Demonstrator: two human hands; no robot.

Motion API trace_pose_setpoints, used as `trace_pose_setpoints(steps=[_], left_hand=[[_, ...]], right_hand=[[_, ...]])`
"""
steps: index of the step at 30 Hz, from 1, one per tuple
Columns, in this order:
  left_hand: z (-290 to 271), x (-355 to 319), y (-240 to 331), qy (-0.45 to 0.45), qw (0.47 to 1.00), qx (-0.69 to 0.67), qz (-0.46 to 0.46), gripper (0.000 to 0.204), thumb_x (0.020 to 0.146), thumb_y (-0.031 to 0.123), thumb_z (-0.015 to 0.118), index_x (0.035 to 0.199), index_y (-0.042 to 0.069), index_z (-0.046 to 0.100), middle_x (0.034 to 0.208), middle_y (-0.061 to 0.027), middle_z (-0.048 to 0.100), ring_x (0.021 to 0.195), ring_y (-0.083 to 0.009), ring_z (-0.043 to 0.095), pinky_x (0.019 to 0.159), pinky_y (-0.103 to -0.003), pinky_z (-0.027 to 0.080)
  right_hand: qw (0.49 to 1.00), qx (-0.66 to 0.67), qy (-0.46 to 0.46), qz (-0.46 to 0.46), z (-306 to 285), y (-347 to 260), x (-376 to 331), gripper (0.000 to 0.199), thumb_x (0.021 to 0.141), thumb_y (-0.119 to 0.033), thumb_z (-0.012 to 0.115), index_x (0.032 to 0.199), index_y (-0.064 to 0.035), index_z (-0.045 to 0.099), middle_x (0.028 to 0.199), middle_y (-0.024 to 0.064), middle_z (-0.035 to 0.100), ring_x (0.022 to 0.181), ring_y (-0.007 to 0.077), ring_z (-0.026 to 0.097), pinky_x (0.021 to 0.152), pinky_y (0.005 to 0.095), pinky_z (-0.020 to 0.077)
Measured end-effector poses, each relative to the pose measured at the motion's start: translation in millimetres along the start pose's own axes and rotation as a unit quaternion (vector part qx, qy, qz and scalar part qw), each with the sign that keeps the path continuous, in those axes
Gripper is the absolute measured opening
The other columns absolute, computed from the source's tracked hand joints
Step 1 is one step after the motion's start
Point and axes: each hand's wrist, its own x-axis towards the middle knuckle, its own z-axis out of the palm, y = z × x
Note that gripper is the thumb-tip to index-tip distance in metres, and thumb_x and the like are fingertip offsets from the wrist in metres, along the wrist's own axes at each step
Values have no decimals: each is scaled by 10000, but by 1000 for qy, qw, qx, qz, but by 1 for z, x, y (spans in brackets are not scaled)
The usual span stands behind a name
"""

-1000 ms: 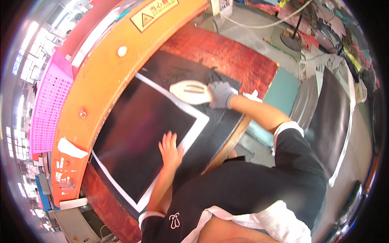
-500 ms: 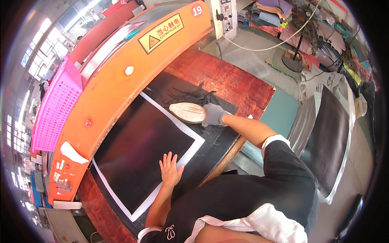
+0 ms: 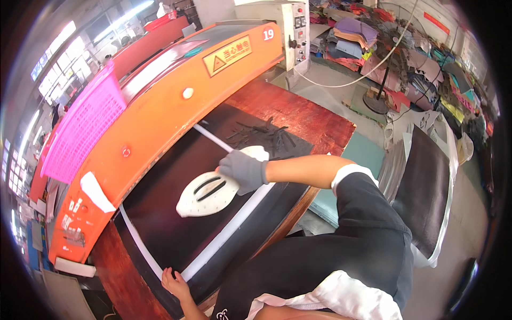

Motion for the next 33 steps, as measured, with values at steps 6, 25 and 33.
trace_pose_setpoints(steps=[6, 25, 33], left_hand=[[-16, -39, -39, -14, 999, -41, 14, 352, 809, 59, 609, 1156, 99, 651, 1248, -141, 568, 1183, -335, 485, 1031, -425, 360], [-11, -32, -25, 15, 977, -207, -38, 242, 800, 1, 586, 1028, 3, 668, 1188, -127, 619, 1201, -344, 502, 1002, -406, 413], [-22, 5, -47, -37, 980, -192, -27, 162, 792, 85, 603, 941, 46, 653, 963, -114, 659, 940, -313, 599, 924, -498, 374]], right_hand=[[959, -100, -123, -234, 35, -87, 114, 462, 567, -319, 734, 960, -102, 625, 902, 83, 600, 887, 257, 582, 817, 397, 415], [776, -281, -89, -558, 172, -167, 297, 455, 716, -215, 668, 1143, -143, 531, 1064, 2, 561, 1092, 180, 499, 970, 377, 330], [975, 157, -132, 81, 183, -158, 156, 647, 732, -258, 674, 1301, -48, 450, 1304, 195, 468, 1221, 337, 442, 1039, 440, 322]])
